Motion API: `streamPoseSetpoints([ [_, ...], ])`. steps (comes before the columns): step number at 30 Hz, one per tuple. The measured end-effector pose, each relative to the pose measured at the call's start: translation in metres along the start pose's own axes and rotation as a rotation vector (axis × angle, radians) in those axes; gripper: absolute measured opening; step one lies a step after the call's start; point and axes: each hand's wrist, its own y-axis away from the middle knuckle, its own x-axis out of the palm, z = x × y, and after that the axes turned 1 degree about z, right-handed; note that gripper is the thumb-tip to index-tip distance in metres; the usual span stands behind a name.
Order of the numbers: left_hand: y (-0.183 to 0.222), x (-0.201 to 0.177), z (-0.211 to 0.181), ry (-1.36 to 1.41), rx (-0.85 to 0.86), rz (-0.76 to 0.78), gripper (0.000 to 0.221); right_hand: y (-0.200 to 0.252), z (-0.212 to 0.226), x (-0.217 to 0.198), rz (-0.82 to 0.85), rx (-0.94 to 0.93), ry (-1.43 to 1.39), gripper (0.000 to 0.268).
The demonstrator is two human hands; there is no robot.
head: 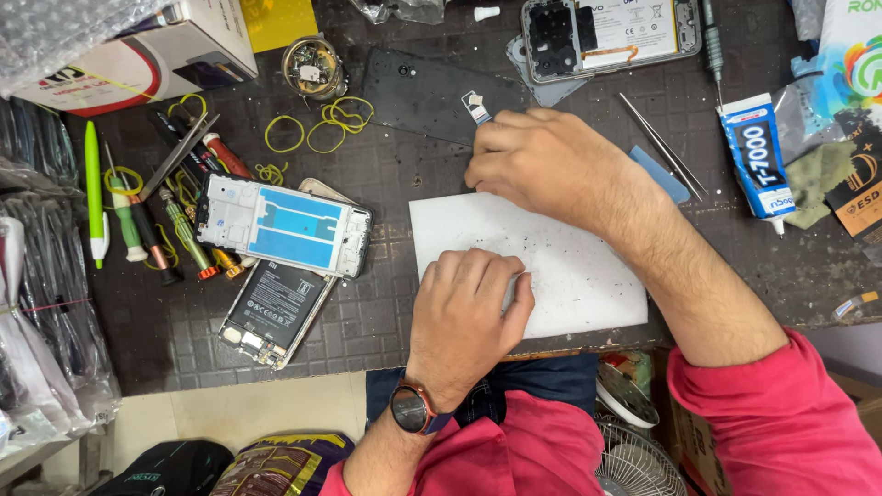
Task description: The person reassembles a disassembled smartphone by placing the back cover, aligning internal components, and securing the casing. They then power on the device and test the touchscreen responsiveness.
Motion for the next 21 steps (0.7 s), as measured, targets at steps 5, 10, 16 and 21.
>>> streamPoseSetpoints([
  [5, 0.001, 0.000, 0.000, 0.007, -0.006, 0.002, 0.017, 0.000, 0.008, 0.001, 0.041, 0.041, 0.111, 0.011],
  [10, 0.000, -0.001, 0.001, 0.032, 0.011, -0.006, 0.017, 0.016, 0.001, -0.042, -0.118, 0.127, -0.349, 0.011],
  [16, -0.001, -0.002, 0.000, 0.047, -0.001, 0.001, 0.017, 0.091, 0.026, -0.078, -0.390, 0.135, -0.898, 0.018],
  [21, -0.003, -0.003, -0.001, 0.046, -0.013, 0.007, 0.017, 0.137, 0.026, -0.075, 0.711, -0.281, -1.446, 0.056],
])
